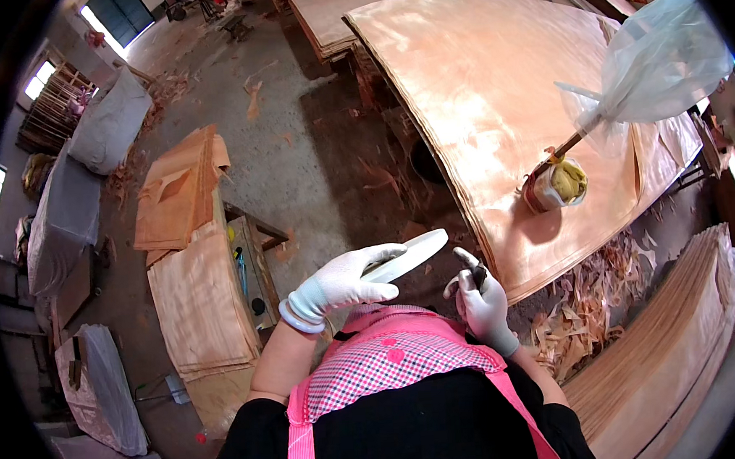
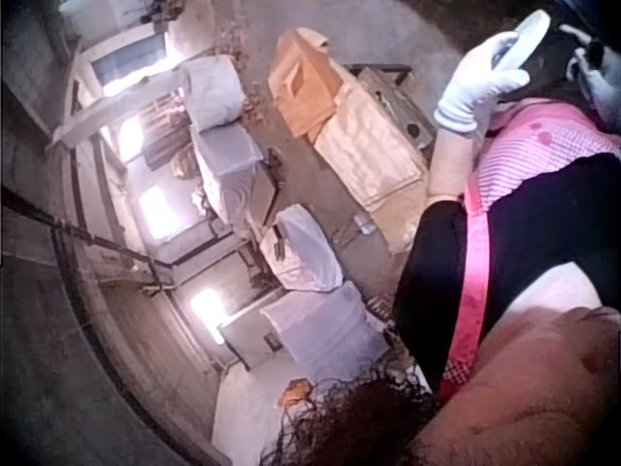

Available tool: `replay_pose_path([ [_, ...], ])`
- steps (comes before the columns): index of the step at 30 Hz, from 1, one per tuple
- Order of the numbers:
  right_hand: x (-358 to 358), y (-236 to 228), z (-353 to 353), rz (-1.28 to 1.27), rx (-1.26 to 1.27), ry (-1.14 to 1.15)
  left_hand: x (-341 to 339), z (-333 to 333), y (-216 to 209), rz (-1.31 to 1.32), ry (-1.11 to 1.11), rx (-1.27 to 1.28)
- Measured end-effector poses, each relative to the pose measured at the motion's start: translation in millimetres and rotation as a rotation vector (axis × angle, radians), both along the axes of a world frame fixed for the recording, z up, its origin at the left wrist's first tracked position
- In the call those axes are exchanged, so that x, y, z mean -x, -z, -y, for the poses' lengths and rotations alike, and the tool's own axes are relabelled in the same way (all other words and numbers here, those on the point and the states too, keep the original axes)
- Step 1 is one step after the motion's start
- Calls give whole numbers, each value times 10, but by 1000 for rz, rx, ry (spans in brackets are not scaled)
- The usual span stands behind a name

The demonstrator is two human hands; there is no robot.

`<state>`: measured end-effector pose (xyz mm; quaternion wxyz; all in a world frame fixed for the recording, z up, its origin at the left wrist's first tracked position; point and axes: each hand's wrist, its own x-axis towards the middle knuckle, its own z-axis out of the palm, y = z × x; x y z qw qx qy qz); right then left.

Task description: The person prepares a roll of edge banding tape by applying a liquid with a sponge, then mounts the roll onto a vertical post and secures a plastic protective cover over it using a piece of string.

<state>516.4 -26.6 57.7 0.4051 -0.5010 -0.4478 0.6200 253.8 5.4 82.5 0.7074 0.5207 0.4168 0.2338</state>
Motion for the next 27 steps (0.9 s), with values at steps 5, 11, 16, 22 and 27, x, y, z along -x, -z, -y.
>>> replay_pose_path([
  [5, 78, -126, -50, 134, -272, -94, -22, -6, -32, -122, 32, -159],
  [11, 157, -145, -154, 244, -301, -199, -71, -48, -120, -197, 80, -216],
  [16, 236, 6, -199, 112, -276, -156, -114, -53, -45, -123, 73, -107],
  [22, 270, 121, -363, -18, -121, -40, -166, -67, 431, 282, -87, 89],
  [27, 238, 182, -349, -115, 26, 29, -221, -55, 387, 542, -291, 376],
])
